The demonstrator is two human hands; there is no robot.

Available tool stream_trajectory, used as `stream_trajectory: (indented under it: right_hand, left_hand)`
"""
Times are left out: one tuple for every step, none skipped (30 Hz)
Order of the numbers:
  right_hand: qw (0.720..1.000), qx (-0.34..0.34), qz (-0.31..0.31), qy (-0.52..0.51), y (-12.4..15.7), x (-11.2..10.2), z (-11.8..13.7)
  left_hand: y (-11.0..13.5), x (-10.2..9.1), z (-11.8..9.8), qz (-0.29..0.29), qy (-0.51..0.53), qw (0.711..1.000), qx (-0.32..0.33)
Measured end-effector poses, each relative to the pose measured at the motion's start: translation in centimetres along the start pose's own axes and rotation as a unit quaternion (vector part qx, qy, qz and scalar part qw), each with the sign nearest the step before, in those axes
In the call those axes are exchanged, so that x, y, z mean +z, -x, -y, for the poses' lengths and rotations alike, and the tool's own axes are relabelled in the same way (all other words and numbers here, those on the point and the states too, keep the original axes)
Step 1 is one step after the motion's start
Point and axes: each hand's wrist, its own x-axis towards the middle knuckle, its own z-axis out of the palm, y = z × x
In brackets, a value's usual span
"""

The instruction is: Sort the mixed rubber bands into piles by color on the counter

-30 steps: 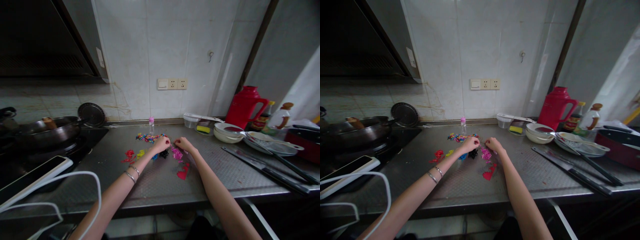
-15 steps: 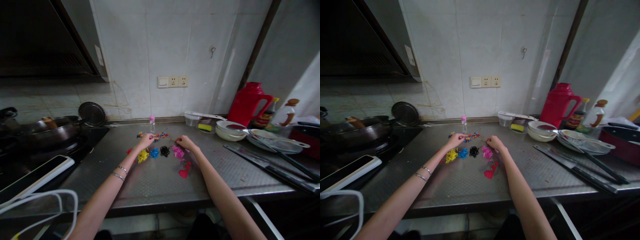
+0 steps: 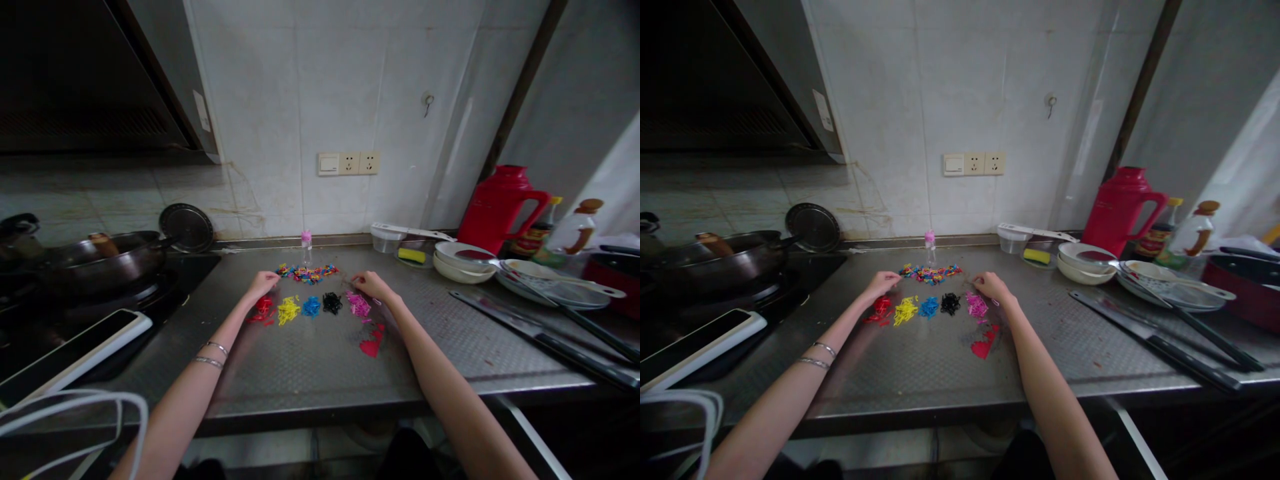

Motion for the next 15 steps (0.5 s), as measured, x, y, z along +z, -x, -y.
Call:
stream_trajectory:
  right_hand:
    - [1.000,-0.003,-0.004,-0.001,0.0,0.1,-0.1]
    - [1.000,-0.006,-0.007,-0.001,0.0,0.1,-0.1]
    - [1.000,-0.009,-0.007,-0.001,0.0,0.2,-0.2]
    - [1.000,-0.011,-0.006,0.000,0.0,0.2,-0.2]
    - [1.000,-0.012,-0.008,0.001,0.0,0.3,-0.2]
    - [1.000,-0.011,-0.011,0.002,-0.1,0.3,-0.2]
    - [1.000,-0.007,-0.019,0.001,-0.2,0.4,-0.1]
    - [1.000,-0.003,-0.031,-0.003,-0.4,0.5,0.0]
    - [0.999,0.001,-0.046,-0.008,-0.7,0.6,0.2]
    - [0.998,0.004,-0.062,-0.015,-1.0,0.8,0.3]
    - [0.997,0.003,-0.074,-0.022,-1.4,0.9,0.5]
    - [0.996,0.001,-0.082,-0.030,-1.9,1.1,0.7]
    - [0.996,-0.002,-0.086,-0.038,-2.4,1.4,0.8]
    - [0.995,-0.003,-0.085,-0.044,-3.0,1.6,1.0]
    - [0.995,-0.001,-0.083,-0.049,-3.6,1.8,1.1]
  left_hand:
    - [0.2,-0.1,-0.1,-0.002,0.009,1.000,-0.007]
    - [0.5,-0.2,-0.2,-0.003,0.018,1.000,-0.015]
    - [0.7,-0.4,-0.4,-0.004,0.026,0.999,-0.022]
    - [0.9,-0.5,-0.6,-0.007,0.033,0.999,-0.028]
    - [1.1,-0.6,-0.8,-0.011,0.040,0.999,-0.033]
    - [1.2,-0.6,-1.0,-0.017,0.047,0.998,-0.034]
    - [1.3,-0.6,-1.2,-0.021,0.053,0.998,-0.033]
    - [1.3,-0.6,-1.4,-0.023,0.060,0.998,-0.029]
    - [1.3,-0.5,-1.5,-0.025,0.065,0.997,-0.025]
    - [1.3,-0.5,-1.6,-0.026,0.069,0.997,-0.020]
    - [1.2,-0.4,-1.7,-0.027,0.072,0.997,-0.015]
    - [1.2,-0.3,-1.7,-0.028,0.074,0.997,-0.010]
    - [1.1,-0.2,-1.7,-0.030,0.074,0.997,-0.005]
    - [1.1,-0.2,-1.7,-0.034,0.074,0.997,-0.001]
    - [1.1,-0.1,-1.6,-0.037,0.073,0.997,0.002]
